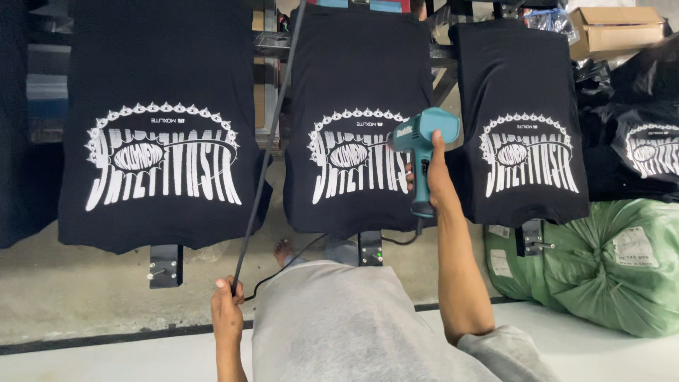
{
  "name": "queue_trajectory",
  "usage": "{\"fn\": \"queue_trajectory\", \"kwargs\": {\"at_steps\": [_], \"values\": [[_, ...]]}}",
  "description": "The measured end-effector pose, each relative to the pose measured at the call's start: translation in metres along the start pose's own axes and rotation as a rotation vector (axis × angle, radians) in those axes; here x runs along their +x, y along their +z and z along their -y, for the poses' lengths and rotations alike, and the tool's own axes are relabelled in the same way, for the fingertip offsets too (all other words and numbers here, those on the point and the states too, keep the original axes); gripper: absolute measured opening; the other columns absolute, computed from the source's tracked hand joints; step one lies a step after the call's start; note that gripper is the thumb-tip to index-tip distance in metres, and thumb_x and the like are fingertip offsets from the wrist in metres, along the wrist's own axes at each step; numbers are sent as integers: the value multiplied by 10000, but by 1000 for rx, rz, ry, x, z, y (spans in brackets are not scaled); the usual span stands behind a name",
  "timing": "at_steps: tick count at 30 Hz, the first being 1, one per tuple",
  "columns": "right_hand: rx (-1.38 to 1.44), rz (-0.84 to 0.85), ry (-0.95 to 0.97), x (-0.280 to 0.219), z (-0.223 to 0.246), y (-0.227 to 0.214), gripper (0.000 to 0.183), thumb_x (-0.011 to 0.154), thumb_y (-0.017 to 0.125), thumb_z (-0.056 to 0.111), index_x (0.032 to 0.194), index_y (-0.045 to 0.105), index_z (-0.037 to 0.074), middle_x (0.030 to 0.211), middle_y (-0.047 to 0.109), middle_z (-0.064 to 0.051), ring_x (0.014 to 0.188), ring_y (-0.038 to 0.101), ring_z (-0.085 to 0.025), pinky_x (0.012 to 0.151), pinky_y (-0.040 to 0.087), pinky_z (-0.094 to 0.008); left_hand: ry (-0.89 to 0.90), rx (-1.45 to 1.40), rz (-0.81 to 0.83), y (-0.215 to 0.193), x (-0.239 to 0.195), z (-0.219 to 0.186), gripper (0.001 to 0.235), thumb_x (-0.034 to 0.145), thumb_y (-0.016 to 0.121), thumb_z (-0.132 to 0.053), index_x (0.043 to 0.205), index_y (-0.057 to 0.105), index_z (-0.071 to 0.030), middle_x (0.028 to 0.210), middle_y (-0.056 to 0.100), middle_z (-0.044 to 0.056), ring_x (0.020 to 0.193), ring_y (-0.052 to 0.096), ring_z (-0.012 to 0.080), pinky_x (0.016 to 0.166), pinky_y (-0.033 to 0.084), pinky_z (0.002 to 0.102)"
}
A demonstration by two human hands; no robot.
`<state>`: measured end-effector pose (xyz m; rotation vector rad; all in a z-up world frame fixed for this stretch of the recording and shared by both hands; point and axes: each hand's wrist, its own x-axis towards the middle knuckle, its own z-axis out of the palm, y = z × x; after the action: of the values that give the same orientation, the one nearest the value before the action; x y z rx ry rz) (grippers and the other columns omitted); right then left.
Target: The person uses a handheld heat gun to apply heat to white printed designs on black t-shirts mounted on a multi-station heat press. The person moves the heat gun across the design on one shirt while another person assists by placing and removing shirts on adjacent stations.
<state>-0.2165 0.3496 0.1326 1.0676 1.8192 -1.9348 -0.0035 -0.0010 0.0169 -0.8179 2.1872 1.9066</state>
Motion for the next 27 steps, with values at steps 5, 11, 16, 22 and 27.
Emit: {"fn": "queue_trajectory", "kwargs": {"at_steps": [5,11,16,22,27], "values": [[-14,13,-27,-1,6,1,662,763,304,714,846,500,87,604,460,-33,461,425,-117,399,390,-259,-15,23,21,2,-1,0,668,922,143,-621,606,379,-82,558,282,14,522,279,149,542,219,288],[-50,-10,-16,-4,7,7,625,767,297,710,799,475,112,609,467,-22,475,441,-113,420,394,-263,5,4,2,-1,2,19,656,932,149,-611,624,390,-85,586,331,28,535,321,154,545,258,274],[-37,38,33,-16,13,5,718,761,280,719,914,538,66,626,477,-44,481,437,-124,399,403,-258,-5,22,-4,0,1,7,674,926,144,-629,613,397,-88,543,304,17,532,319,157,557,255,283],[-101,29,39,-27,11,0,709,767,325,672,1133,494,89,633,453,-46,481,438,-123,394,415,-263,33,81,22,-5,7,8,660,952,114,-578,615,386,-80,525,300,29,521,311,170,547,246,294],[-89,24,42,-38,9,5,668,768,353,645,1196,421,137,628,423,-50,474,425,-123,371,396,-260,27,56,49,-3,12,4,650,951,126,-587,609,365,-89,566,279,15,531,298,166,556,242,297]]}}
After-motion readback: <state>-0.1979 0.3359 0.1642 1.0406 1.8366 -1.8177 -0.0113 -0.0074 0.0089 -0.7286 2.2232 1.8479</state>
